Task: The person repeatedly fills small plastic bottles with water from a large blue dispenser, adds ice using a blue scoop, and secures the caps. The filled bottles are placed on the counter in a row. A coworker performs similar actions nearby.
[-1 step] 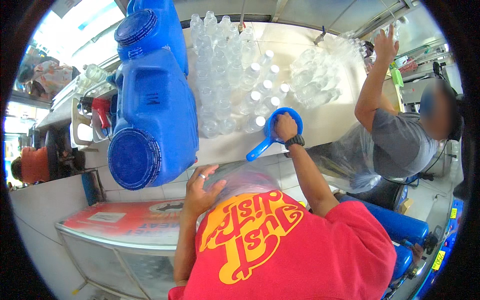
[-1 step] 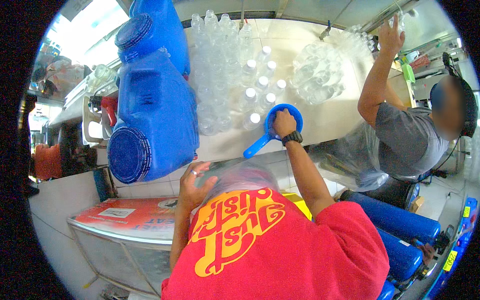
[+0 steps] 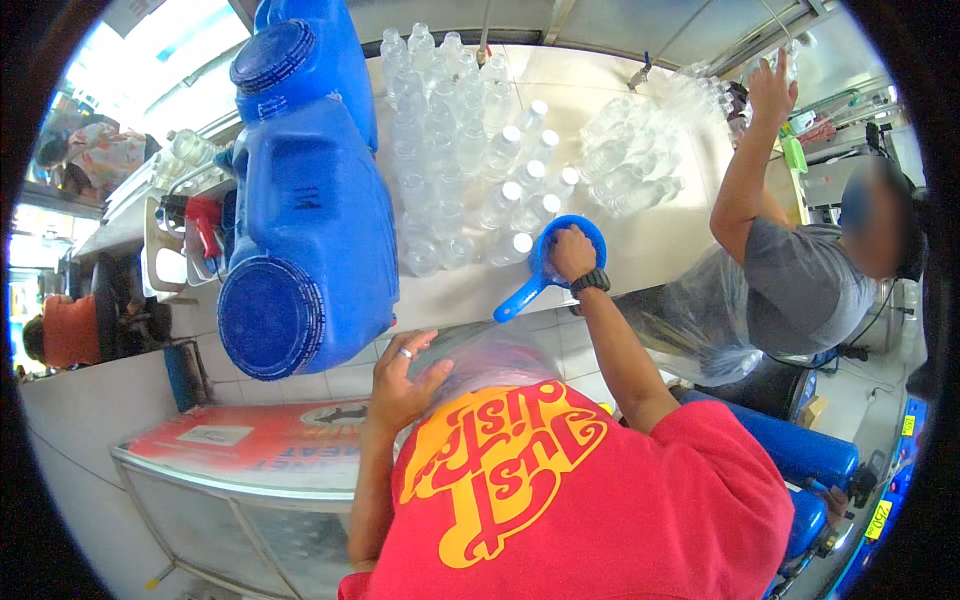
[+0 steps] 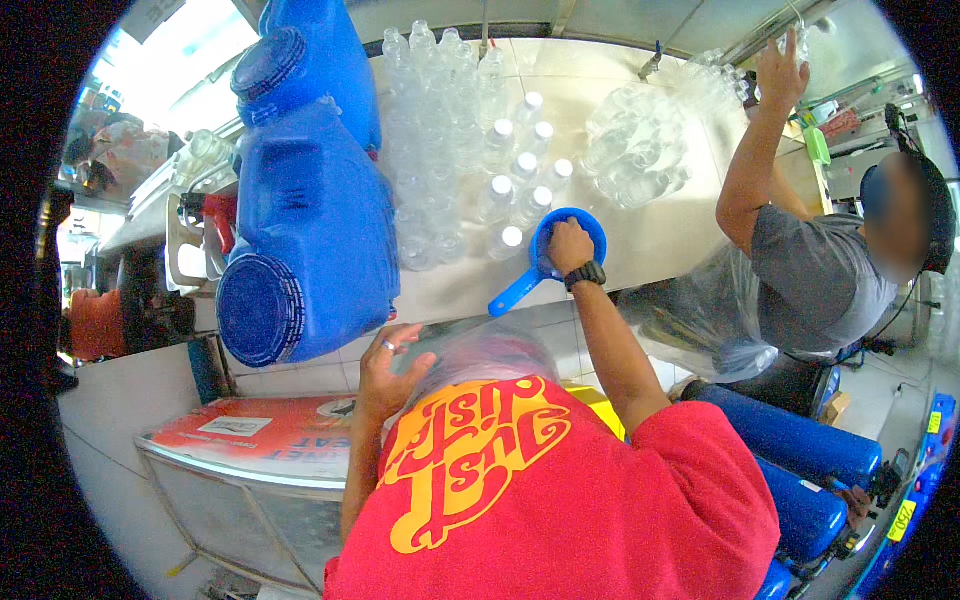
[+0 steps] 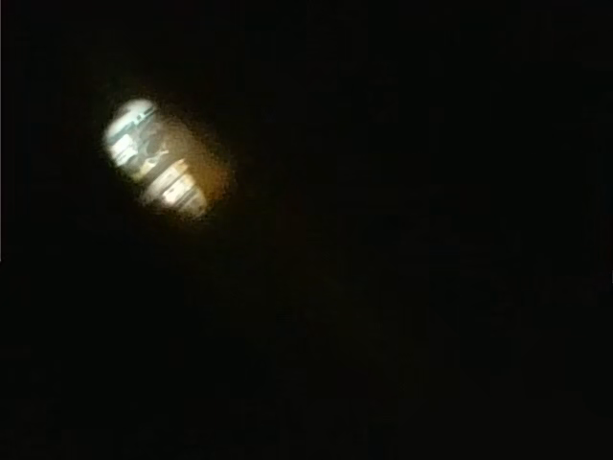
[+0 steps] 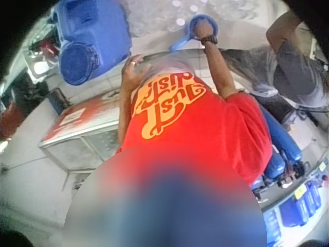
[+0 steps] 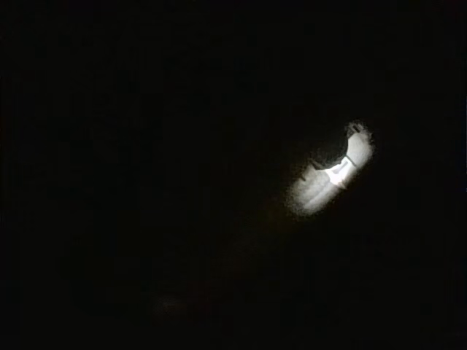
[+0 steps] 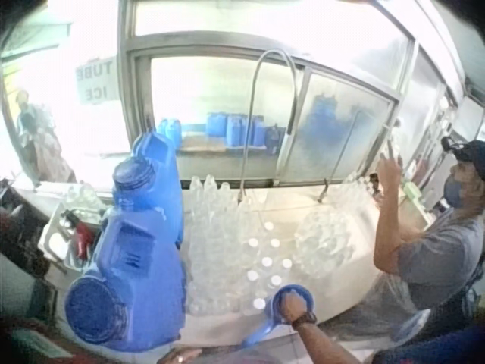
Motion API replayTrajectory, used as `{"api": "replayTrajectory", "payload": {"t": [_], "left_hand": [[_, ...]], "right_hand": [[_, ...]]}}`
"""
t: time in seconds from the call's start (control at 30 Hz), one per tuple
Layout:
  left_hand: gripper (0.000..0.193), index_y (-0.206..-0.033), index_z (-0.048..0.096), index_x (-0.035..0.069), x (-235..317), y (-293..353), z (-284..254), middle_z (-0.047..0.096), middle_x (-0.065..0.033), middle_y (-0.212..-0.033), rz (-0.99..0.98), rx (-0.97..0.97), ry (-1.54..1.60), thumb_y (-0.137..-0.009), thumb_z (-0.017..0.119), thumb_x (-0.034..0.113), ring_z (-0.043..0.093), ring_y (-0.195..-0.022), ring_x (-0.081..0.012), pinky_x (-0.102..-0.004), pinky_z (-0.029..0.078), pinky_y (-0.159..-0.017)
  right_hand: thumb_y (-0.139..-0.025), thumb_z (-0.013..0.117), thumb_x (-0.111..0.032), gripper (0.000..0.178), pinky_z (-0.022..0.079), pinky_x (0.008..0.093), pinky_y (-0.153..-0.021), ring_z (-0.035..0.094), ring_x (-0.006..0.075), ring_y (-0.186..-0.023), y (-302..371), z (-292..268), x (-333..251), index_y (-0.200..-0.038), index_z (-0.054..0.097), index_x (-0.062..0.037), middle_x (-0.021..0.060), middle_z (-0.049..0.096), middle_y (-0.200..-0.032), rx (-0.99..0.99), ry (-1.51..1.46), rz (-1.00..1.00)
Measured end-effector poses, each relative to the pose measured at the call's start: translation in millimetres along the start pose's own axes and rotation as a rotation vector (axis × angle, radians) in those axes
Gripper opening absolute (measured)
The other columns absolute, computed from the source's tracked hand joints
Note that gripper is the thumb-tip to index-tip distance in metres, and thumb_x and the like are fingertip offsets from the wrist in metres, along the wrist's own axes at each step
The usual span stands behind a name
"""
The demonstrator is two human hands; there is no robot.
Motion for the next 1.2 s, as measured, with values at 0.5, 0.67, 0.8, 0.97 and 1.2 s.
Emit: {"api": "replayTrajectory", "payload": {"t": [0.5,0.67,0.8,0.97,1.2], "left_hand": [[0.05,-0.132,0.067,0.005,-27.2,9.6,-13.1,0.071,-0.0151,-0.123,0.019,0.019,0.026,-0.087,0.085,0.02,0.072,-0.104,-0.0285,-0.0392,0.058,-0.085],[0.05,-0.131,0.068,0.004,-26.3,9.9,-18.4,0.071,-0.0163,-0.119,0.034,0.007,0.054,-0.087,0.085,0.02,0.072,-0.102,-0.0304,-0.0401,0.058,-0.086],[0.047,-0.129,0.069,0.003,-24.1,7.0,-22.3,0.071,-0.0162,-0.117,0.042,0.008,0.071,-0.087,0.085,0.019,0.072,-0.103,-0.0303,-0.0395,0.058,-0.087],[0.045,-0.128,0.069,0.003,-23.5,3.0,-21.9,0.072,-0.0157,-0.115,0.066,-0.015,0.075,-0.088,0.084,0.018,0.072,-0.103,-0.0302,-0.0396,0.058,-0.088],[0.045,-0.127,0.068,0.001,-29.0,11.9,-26.7,0.072,-0.0161,-0.115,0.066,0.026,0.102,-0.089,0.084,0.019,0.072,-0.105,-0.0315,-0.0398,0.058,-0.089]], "right_hand": [[-0.079,0.081,-0.014,0.028,0.057,0.0452,-0.082,0.066,0.0324,-0.091,26.3,-37.7,17.2,-0.106,0.077,-0.0059,0.0195,0.068,-0.105,0.084,-0.211,-0.115],[-0.082,0.079,-0.008,0.032,0.058,0.0389,-0.077,0.067,0.0278,-0.092,46.9,-71.1,2.8,-0.114,0.075,-0.004,0.0172,0.063,-0.115,0.159,-0.227,-0.149],[-0.092,0.07,-0.003,0.03,0.059,0.0361,-0.078,0.069,0.0283,-0.093,65.2,-133.7,-39.4,-0.121,0.074,-0.0047,0.0172,0.064,-0.118,0.299,-0.31,-0.247],[-0.098,0.061,0.002,0.032,0.06,0.0342,-0.082,0.071,0.0279,-0.104,88.1,-184.4,-121.1,-0.127,0.073,-0.0056,0.0165,0.066,-0.117,0.211,-0.611,-0.342],[-0.089,0.075,-0.001,0.036,0.06,0.0375,-0.077,0.069,0.0284,-0.094,72.6,-160.4,-191.4,-0.124,0.074,-0.0084,0.0148,0.062,-0.111,-0.002,-0.602,-0.535]]}}
Point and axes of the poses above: each hand's wrist, its own y-axis away from the middle knuckle, its own z-axis out of the palm, x = y × z, the point moved 4 cm from there along -y, towards the middle knuckle
